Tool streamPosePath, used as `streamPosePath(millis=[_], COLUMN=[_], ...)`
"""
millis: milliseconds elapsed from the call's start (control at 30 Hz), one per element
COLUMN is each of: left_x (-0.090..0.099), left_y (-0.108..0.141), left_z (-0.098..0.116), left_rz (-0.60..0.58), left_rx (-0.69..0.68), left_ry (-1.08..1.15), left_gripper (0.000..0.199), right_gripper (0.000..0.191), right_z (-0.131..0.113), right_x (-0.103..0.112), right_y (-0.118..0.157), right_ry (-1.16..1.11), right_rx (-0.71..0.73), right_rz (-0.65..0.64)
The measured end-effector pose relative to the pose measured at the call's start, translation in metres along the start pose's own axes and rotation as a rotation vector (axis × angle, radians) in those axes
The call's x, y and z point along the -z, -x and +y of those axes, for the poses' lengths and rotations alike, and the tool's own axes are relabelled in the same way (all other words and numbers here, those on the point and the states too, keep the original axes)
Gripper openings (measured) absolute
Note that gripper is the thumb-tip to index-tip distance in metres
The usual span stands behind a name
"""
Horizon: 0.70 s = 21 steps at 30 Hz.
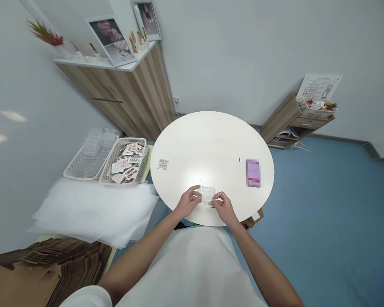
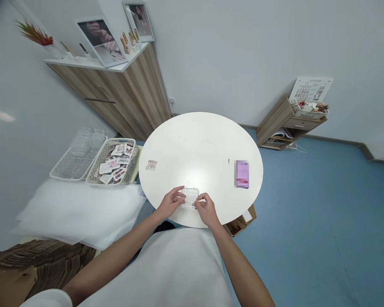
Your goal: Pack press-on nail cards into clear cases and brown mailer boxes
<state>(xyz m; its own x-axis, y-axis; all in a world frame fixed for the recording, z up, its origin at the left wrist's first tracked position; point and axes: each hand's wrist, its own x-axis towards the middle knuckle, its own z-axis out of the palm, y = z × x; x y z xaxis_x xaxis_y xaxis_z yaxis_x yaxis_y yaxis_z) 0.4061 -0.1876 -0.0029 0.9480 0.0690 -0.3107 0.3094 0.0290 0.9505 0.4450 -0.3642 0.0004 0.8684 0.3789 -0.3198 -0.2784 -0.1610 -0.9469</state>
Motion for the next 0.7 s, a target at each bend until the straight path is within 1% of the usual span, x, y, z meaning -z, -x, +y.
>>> streamPosePath(millis=[67,167,233,300,367,400,500,533,567,600,700], left_x=[-0.003,-0.004,-0.002,0.0,0.004,0.006,0.017,0.021,0.024,0.027,0.033], left_y=[-0.006,-0.013,-0.016,-0.017,-0.018,-0.018,-0.019,-0.019,-0.02,-0.022,-0.027], left_z=[0.0,0.001,0.002,0.004,0.007,0.008,0.011,0.012,0.012,0.013,0.015], left_rz=[0.021,0.003,-0.035,-0.071,-0.122,-0.154,-0.23,-0.243,-0.252,-0.26,-0.286], left_rx=[0.033,0.082,0.1,0.109,0.101,0.085,0.019,0.002,-0.009,-0.017,-0.043], left_ry=[0.033,0.062,0.055,0.035,0.017,0.006,-0.046,-0.066,-0.084,-0.095,-0.108], left_gripper=[0.052,0.053,0.051,0.05,0.055,0.062,0.096,0.103,0.105,0.103,0.089], right_gripper=[0.024,0.044,0.053,0.05,0.045,0.043,0.044,0.045,0.044,0.044,0.043], right_z=[0.0,-0.005,-0.009,-0.011,-0.013,-0.014,-0.018,-0.02,-0.023,-0.025,-0.032], right_x=[0.012,0.028,0.034,0.036,0.034,0.032,0.026,0.024,0.022,0.019,0.013], right_y=[-0.003,-0.008,-0.012,-0.017,-0.02,-0.021,-0.023,-0.023,-0.022,-0.022,-0.021], right_ry=[0.165,0.4,0.495,0.543,0.554,0.547,0.495,0.472,0.45,0.428,0.389], right_rx=[0.096,0.255,0.299,0.319,0.335,0.342,0.342,0.338,0.334,0.331,0.329], right_rz=[-0.022,-0.115,-0.217,-0.279,-0.269,-0.245,-0.155,-0.132,-0.115,-0.102,-0.073])
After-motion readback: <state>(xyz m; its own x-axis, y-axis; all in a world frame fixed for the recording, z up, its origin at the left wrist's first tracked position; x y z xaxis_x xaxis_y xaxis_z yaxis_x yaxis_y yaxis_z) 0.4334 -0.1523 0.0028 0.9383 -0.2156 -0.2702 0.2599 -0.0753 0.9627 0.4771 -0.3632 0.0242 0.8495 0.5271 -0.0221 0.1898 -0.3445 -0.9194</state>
